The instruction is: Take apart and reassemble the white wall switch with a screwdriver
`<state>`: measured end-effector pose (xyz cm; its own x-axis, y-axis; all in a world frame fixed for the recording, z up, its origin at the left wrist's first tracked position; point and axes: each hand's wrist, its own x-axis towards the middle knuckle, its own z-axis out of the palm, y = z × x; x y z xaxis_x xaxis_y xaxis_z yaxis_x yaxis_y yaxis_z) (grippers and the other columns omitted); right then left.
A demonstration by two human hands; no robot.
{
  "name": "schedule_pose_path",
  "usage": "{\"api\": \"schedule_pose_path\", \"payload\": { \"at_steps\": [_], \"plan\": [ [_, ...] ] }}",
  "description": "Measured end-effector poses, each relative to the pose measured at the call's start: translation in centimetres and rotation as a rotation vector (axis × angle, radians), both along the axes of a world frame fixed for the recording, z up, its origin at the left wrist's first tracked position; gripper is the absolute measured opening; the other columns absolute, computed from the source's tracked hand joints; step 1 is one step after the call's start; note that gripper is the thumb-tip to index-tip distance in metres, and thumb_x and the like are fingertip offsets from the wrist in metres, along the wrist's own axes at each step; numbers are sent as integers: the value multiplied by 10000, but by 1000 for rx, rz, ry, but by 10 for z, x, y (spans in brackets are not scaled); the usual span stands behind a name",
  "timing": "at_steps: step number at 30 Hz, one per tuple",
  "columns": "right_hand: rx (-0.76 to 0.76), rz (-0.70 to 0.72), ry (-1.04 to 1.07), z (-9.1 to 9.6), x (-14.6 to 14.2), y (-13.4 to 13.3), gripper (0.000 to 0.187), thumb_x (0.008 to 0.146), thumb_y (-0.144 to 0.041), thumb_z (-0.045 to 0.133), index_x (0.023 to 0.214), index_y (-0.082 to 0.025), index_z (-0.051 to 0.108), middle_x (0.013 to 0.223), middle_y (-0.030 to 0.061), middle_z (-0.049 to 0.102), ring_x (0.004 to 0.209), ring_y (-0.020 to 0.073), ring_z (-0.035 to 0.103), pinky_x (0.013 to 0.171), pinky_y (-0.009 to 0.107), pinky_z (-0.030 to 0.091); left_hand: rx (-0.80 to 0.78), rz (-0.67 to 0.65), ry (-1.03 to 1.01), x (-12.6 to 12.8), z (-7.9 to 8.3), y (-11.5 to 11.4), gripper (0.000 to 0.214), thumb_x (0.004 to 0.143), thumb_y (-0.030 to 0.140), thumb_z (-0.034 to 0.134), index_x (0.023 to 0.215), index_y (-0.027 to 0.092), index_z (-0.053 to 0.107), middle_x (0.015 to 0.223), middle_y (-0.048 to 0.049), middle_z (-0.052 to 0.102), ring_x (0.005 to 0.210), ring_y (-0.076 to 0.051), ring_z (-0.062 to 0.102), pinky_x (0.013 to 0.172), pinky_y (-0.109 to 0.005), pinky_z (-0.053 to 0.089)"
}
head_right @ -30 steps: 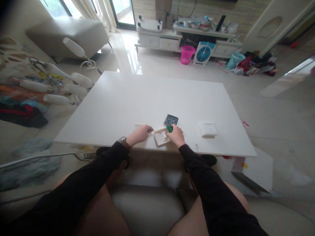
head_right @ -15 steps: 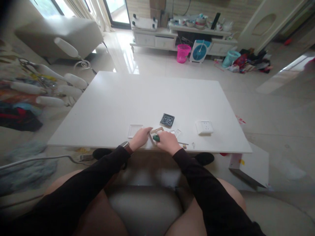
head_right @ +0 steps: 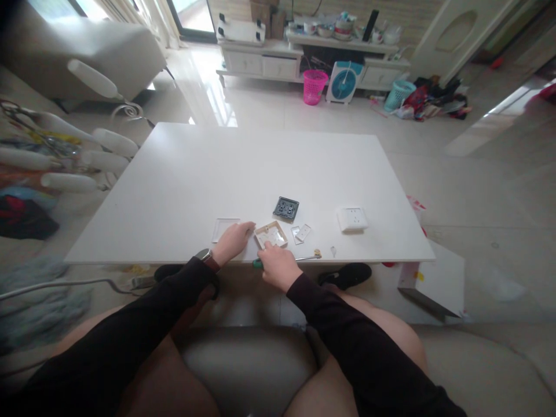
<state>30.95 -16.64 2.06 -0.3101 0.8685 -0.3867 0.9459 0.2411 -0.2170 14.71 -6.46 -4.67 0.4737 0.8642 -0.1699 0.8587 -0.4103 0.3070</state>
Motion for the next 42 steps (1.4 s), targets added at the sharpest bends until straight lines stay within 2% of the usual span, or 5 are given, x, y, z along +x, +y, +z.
{"api": "schedule_pose_path", "payload": {
  "at_steps": [11, 18, 27, 34, 42],
  "plan": [
    [-42, 39, 48, -3, 5, 2, 255, 866, -178, 601, 1089, -150, 722, 1207, 139, 676, 1083, 275, 691, 841, 333, 553, 29, -107, 160, 1, 13, -7, 362, 1075, 160, 340, 1197, 155, 681, 1086, -149, 753, 990, -260, 745, 846, -333, 538],
    [-37, -13, -6, 0, 15, 9, 232, 876, -187, 596, 1055, -125, 730, 1174, 151, 696, 1054, 281, 707, 790, 328, 552, 19, -101, 142, 5, 10, -13, 306, 1068, 143, 364, 1181, 159, 648, 1221, -163, 716, 1013, -255, 757, 837, -330, 560],
    [-25, -53, -23, -4, 27, 15, 197, 864, -164, 599, 1018, -138, 720, 1221, 160, 726, 1054, 275, 716, 803, 311, 526, 25, -55, 125, 1, 5, -6, 375, 1075, 183, 334, 1109, 142, 705, 991, -162, 753, 952, -273, 744, 824, -347, 537],
    [-38, -98, -11, -4, 31, 19, 202, 853, -159, 623, 1043, -162, 691, 1201, 151, 742, 1073, 271, 715, 820, 303, 512, 99, -102, 71, -6, -3, 7, 342, 982, 97, 436, 923, 152, 769, 1021, -153, 730, 1065, -254, 662, 937, -338, 522],
    [-5, -75, -12, -1, 32, 19, 215, 868, -153, 588, 1036, -145, 723, 1321, 169, 690, 1137, 281, 682, 877, 319, 526, 67, -5, 103, -6, -5, 10, 343, 1002, 111, 394, 1008, 149, 735, 1017, -148, 711, 918, -239, 691, 841, -336, 514]
  ]
}}
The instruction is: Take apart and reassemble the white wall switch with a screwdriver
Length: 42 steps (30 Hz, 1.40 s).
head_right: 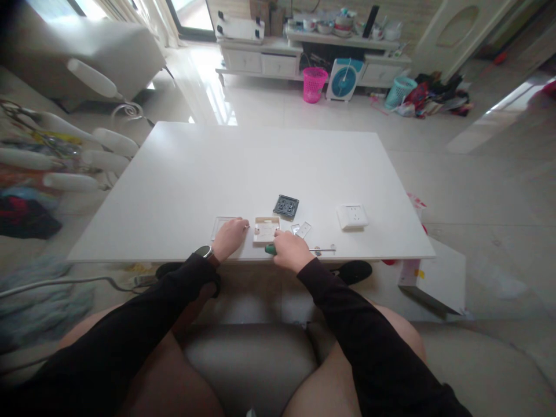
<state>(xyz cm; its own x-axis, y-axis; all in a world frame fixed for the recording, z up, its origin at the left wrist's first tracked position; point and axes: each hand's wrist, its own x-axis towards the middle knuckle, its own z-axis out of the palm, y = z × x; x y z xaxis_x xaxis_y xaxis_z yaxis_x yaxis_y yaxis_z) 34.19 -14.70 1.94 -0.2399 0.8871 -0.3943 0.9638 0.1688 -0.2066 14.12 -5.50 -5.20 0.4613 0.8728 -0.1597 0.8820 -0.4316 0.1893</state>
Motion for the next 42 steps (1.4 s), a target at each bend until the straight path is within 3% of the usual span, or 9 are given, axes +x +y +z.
{"api": "schedule_pose_path", "payload": {
  "at_steps": [5, 11, 16, 19, 25, 34, 38, 40, 42],
  "plan": [
    [16, -22, 47, 1, 4, 3, 292, 851, -149, 590, 1114, -144, 719, 1314, 145, 689, 1126, 269, 680, 867, 305, 513, -9, 29, -53, 1, 12, 0, 318, 996, 115, 424, 1177, 152, 683, 1101, -137, 706, 994, -230, 697, 878, -316, 515],
    [71, -106, 39, 4, 24, 18, 210, 871, -190, 574, 1005, -177, 735, 1205, 114, 689, 988, 241, 688, 788, 315, 506, -14, 47, -125, 1, 36, 4, 414, 922, 48, 452, 1275, 118, 657, 1184, -143, 715, 1081, -249, 695, 946, -336, 527],
    [114, -196, -35, -11, 46, 30, 338, 871, -173, 569, 1163, -183, 740, 1521, 150, 541, 1235, 323, 611, 867, 389, 560, -6, 57, -183, 2, 51, 4, 416, 914, 84, 486, 1289, 114, 662, 1189, -145, 720, 1095, -267, 694, 986, -368, 532],
    [104, -179, -45, -23, 48, 33, 462, 841, -128, 580, 1274, -217, 714, 1701, 83, 373, 1364, 347, 519, 951, 447, 575, -3, 55, -203, 2, 57, 3, 402, 923, 97, 485, 1281, 116, 667, 1197, -144, 721, 1094, -265, 694, 1000, -375, 532],
    [119, -160, -52, -38, 36, 38, 575, 829, -110, 568, 1389, -221, 637, 1755, 18, 300, 1390, 366, 492, 967, 491, 594, 1, 65, -206, 3, 65, -1, 369, 939, 134, 502, 1265, 141, 675, 1208, -121, 729, 1090, -261, 697, 963, -370, 539],
    [193, -220, 75, -42, 33, 47, 612, 853, -176, 584, 1465, -194, 596, 1720, 56, 376, 1403, 330, 561, 1070, 463, 571, 4, 97, -292, 2, 73, -3, 320, 944, 175, 515, 1205, 162, 701, 1173, -107, 749, 1074, -273, 710, 921, -390, 541],
    [284, -331, 263, -37, 41, 54, 560, 837, -178, 604, 1392, -204, 674, 1649, 76, 492, 1382, 315, 597, 1133, 408, 513, -23, 116, -385, 0, 75, 0, 280, 924, 182, 548, 1152, 170, 711, 1114, -94, 762, 986, -258, 715, 905, -400, 541],
    [308, -439, 404, -29, 46, 57, 493, 816, -186, 630, 1298, -210, 732, 1495, 85, 651, 1269, 299, 671, 1076, 396, 534, -38, 115, -438, 0, 75, 2, 260, 914, 173, 554, 1119, 170, 714, 1089, -92, 764, 943, -247, 712, 903, -403, 542],
    [285, -597, 557, -17, 50, 59, 430, 790, -229, 681, 1211, -202, 765, 1238, 90, 782, 1082, 280, 733, 890, 371, 586, -53, 99, -508, 0, 75, 2, 238, 905, 165, 560, 1088, 168, 713, 1074, -94, 759, 939, -241, 708, 906, -402, 546]
  ]
}}
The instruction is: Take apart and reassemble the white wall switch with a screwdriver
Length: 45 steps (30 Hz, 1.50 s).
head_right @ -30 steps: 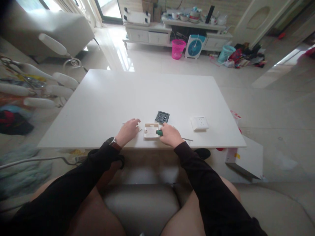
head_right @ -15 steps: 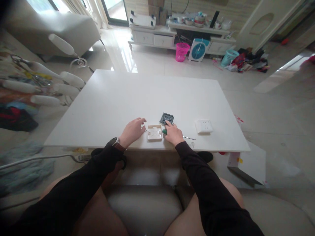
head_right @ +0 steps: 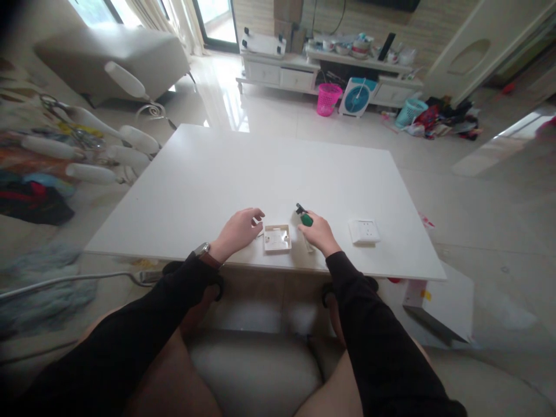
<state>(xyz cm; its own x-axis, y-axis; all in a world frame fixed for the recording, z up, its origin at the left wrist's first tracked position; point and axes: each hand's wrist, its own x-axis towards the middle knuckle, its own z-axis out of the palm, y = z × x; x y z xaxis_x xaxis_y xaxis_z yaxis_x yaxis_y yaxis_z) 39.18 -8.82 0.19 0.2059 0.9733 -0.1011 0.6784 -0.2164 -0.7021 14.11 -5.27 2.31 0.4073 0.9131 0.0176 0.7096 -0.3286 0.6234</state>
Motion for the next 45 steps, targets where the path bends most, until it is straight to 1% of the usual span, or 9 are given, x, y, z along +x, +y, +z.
{"api": "schedule_pose_path", "payload": {
  "at_steps": [4, 9, 13, 18, 23, 27, 32, 39, 45],
  "plan": [
    [-98, -248, 555, 31, 0, -6, 454, 749, -250, 725, 1193, -155, 751, 1009, 124, 802, 860, 246, 754, 442, 223, 372, 32, -72, -184, 5, 1, -2, 333, 859, 141, 607, 1182, 173, 680, 1195, -106, 716, 1092, -251, 686, 1008, -412, 545],
    [-214, -265, 1014, 62, -17, -21, 305, 732, -162, 715, 1030, -149, 773, 1151, 166, 777, 824, 230, 781, 364, 178, 249, 95, -211, -299, 16, 1, -10, 824, 765, 215, 789, 1517, 221, 452, 1604, -180, 409, 1505, -367, 395, 1241, -558, 376],
    [-343, -241, 1136, 72, -35, -28, 270, 743, -153, 695, 997, -169, 787, 1226, 149, 764, 834, 218, 781, 345, 166, 252, 119, -277, -281, 22, -3, -18, 942, 721, 240, 852, 1552, 261, 408, 1606, -175, 354, 1494, -399, 352, 1228, -596, 385],
    [-282, -157, 1171, 76, -41, -27, 265, 742, -179, 705, 999, -188, 771, 1168, 116, 778, 803, 194, 773, 358, 165, 268, 100, -170, -378, 27, -3, -16, 730, 773, 135, 708, 1470, 242, 519, 1427, -142, 501, 1339, -333, 483, 1216, -576, 393],
    [125, -285, 1092, 66, -25, -18, 117, 746, -270, 745, 833, -215, 691, 890, 15, 758, 757, 167, 757, 634, 249, 573, -609, 146, -995, 28, 13, -7, 630, 757, 245, 650, 1380, 274, 555, 1306, -95, 590, 1116, -289, 671, 941, -513, 611],
    [336, -290, 795, 52, -13, -17, 199, 793, -397, 762, 813, -217, 680, 880, 25, 739, 911, 200, 736, 856, 355, 605, -972, 250, -1300, 22, 25, -5, 504, 774, 299, 627, 1271, 216, 621, 1247, -107, 674, 980, -306, 751, 743, -435, 646],
    [467, -225, 383, 50, -10, -24, 259, 877, -489, 705, 898, -232, 674, 927, 19, 676, 833, 174, 666, 787, 339, 575, -1033, 407, -1320, 21, 25, -5, 278, 870, 273, 605, 1076, 102, 681, 965, -129, 756, 790, -220, 726, 653, -334, 619],
    [438, -230, 604, 53, -24, -25, 288, 836, -402, 755, 983, -276, 542, 817, -55, 578, 665, 124, 622, 631, 265, 506, -995, 265, -1356, 28, 27, -18, 267, 883, 178, 679, 1147, 164, 647, 1094, -107, 765, 854, -215, 746, 725, -370, 643],
    [140, -196, 857, 51, -45, -31, 354, 731, -448, 809, 950, -228, 639, 690, -61, 580, 558, 109, 522, 507, 245, 390, -1005, 49, -1287, 25, 24, -28, 422, 787, 140, 776, 1172, 181, 609, 1180, -114, 727, 944, -259, 747, 754, -413, 661]
  ]
}}
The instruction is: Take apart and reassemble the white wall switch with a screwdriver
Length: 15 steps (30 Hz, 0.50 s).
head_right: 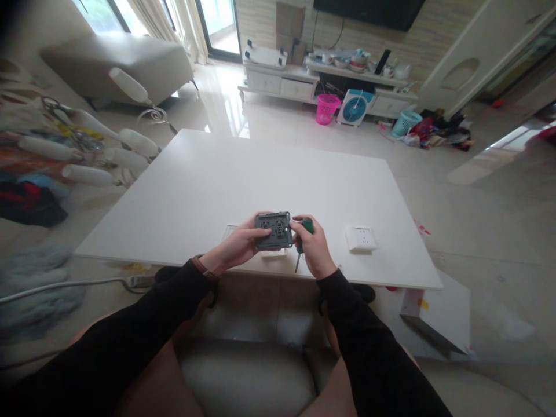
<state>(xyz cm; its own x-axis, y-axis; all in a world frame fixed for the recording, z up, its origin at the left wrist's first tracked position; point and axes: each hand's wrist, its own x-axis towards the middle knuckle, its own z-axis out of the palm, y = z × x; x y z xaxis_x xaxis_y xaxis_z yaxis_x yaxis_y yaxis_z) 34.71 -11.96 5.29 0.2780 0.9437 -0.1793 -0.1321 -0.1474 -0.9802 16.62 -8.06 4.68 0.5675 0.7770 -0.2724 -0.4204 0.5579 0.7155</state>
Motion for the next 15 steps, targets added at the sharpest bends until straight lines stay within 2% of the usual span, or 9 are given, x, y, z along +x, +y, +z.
{"api": "schedule_pose_path", "payload": {
  "at_steps": [5, 15],
  "plan": [
    [-19, 58, -4, -1, -9, -7, 366, 642, -387, 854, 897, -208, 661, 771, -30, 637, 639, 129, 545, 501, 242, 389, 37, -24, 21, -2, -4, -2, 515, 755, 160, 835, 1187, 206, 559, 1128, -71, 689, 930, -215, 716, 776, -380, 650],
    [34, 92, -271, -2, -5, -11, 294, 700, -354, 810, 915, -221, 659, 805, -14, 631, 674, 147, 517, 569, 270, 427, 114, -72, 92, -4, -9, -1, 558, 699, 174, 864, 1124, 205, 503, 1123, -68, 669, 919, -219, 704, 747, -378, 633]
  ]
}}
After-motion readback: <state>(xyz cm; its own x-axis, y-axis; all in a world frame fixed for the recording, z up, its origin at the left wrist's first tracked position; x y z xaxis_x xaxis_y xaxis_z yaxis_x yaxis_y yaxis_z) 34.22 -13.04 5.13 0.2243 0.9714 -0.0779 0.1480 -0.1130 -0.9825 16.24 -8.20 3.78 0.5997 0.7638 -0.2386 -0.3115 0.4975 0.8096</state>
